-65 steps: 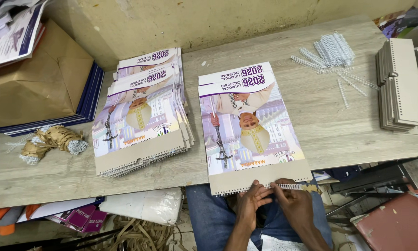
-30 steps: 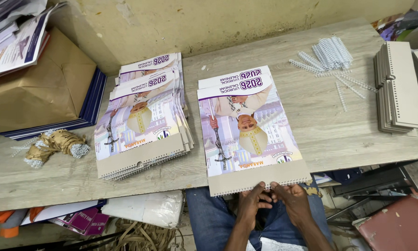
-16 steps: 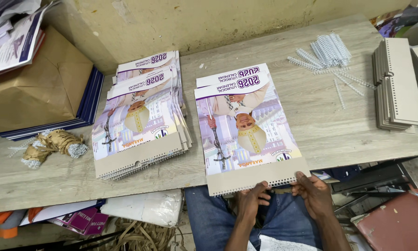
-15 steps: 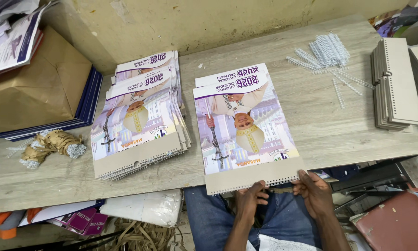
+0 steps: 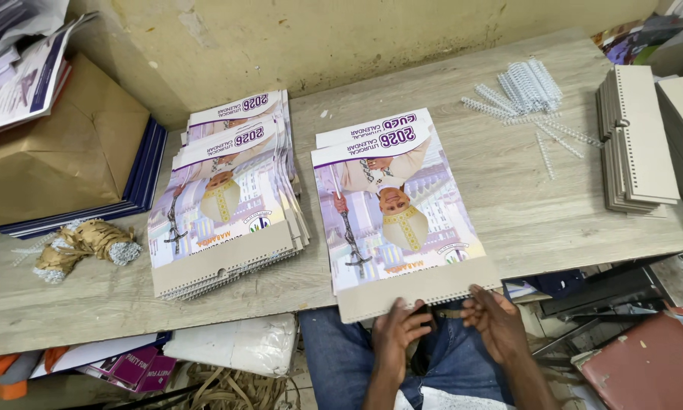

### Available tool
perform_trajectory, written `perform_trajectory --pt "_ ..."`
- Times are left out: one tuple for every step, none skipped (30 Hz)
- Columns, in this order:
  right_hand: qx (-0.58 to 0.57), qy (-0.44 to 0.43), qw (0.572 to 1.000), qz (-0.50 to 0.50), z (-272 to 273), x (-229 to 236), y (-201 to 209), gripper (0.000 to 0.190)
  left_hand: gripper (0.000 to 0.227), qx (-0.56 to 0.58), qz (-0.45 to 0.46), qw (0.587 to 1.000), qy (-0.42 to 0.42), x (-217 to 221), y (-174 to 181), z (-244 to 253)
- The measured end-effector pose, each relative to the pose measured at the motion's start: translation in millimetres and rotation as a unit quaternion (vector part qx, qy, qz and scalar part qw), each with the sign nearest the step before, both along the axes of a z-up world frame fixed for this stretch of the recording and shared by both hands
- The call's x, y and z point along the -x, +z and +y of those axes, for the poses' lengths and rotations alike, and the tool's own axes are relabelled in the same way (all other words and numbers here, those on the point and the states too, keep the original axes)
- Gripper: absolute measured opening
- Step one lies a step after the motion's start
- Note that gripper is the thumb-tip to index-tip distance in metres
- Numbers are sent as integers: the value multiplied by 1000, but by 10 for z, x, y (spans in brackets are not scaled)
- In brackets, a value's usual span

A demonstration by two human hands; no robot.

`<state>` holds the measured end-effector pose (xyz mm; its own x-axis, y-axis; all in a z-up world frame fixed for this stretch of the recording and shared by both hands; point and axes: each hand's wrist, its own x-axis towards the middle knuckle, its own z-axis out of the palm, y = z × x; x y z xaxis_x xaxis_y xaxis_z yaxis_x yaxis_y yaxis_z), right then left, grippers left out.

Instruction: The person assembles wall calendars by inserting plastic spiral coils into pre-punched holes along the top edge of each calendar sheet. They pick up a calendar, thread the coil through the holes, and place the finished calendar onto a growing stack on the table.

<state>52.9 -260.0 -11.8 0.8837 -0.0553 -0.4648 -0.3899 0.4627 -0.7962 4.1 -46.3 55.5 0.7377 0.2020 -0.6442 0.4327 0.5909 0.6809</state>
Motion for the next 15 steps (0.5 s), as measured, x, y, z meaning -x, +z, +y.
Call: perform_trajectory --pt "-34 -44 998 7 -15 23 6 22 69 57 -36 994 83 63 -14 62" --pt "-36 -42 998 4 -30 48 -64 22 69 56 -40 994 84 89 -49 120" --pt "-31 -43 998 -25 -38 76 -136 16 53 21 -22 991 130 119 -85 185" --pt "-25 -41 997 -52 -49 106 -209 16 40 -13 -2 984 180 165 -126 246" --pt "-25 -36 997 -56 -63 84 -224 16 40 -13 -5 983 184 157 -93 262" --pt "-57 20 998 -27 -75 77 -241 23 41 -30 3 984 173 155 -58 281" --pt "-88 76 993 2 -86 67 -260 30 46 -47 12 986 162 152 -25 301" --pt "-88 77 993 2 -53 147 -229 30 46 -46 12 986 163 198 61 324" --pt "-141 110 981 -76 -18 226 -197 29 48 -73 15 990 119 244 147 349" --pt "-193 146 958 -155 18 233 -151 29 49 -99 13 992 75 233 242 375" --pt "-192 149 957 -160 97 196 -74 29 49 -98 8 992 78 232 212 415" --pt "-113 82 988 -71 155 194 -4 32 49 -108 25 992 56 266 171 435" --pt "-33 16 999 22 214 190 63 36 49 -117 42 992 34 296 127 453" --pt "-33 16 999 20 202 225 -44 36 49 -117 40 992 35 306 39 444" --pt "-21 -2 1000 10 190 256 -150 36 40 -110 57 991 52 311 -46 433"
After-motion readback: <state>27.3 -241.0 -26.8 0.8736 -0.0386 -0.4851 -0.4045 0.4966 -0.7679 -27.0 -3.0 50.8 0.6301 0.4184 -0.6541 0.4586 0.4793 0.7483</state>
